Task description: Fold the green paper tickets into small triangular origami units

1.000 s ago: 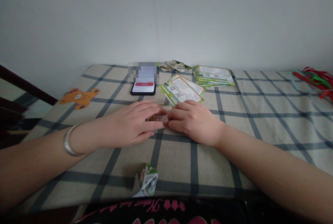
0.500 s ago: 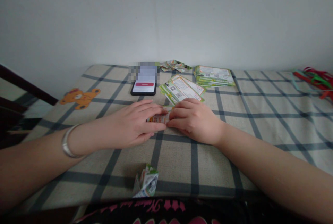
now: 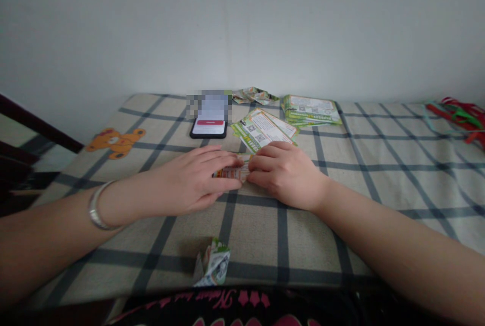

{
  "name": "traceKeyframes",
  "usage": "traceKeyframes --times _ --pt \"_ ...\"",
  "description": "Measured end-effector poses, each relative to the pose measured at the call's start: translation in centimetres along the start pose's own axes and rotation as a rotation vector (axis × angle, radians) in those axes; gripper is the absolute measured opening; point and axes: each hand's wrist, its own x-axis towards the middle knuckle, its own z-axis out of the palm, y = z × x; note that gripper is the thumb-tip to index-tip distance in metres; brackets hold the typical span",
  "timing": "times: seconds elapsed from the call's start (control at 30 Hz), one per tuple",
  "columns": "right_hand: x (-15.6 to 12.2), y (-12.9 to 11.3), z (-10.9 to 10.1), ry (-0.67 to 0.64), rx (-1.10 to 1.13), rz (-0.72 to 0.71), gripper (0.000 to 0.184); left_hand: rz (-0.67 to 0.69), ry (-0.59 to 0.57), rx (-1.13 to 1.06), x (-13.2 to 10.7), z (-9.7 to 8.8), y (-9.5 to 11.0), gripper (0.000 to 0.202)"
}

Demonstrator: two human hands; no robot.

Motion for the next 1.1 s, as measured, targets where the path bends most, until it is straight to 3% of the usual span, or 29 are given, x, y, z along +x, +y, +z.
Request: traceKeyframes --times 0.7,1.1 --pt "-0.6 0.51 -0.22 -0.083 -0.045 0.203 0.023 0.007 -0.018 -0.016 -0.15 0.12 -0.17 0.032" --pt "-0.71 0.88 -0.09 -0.096 -0.076 0.234 0.024 0.021 -0.002 -0.029 -0.3 0.11 -0.37 0.033"
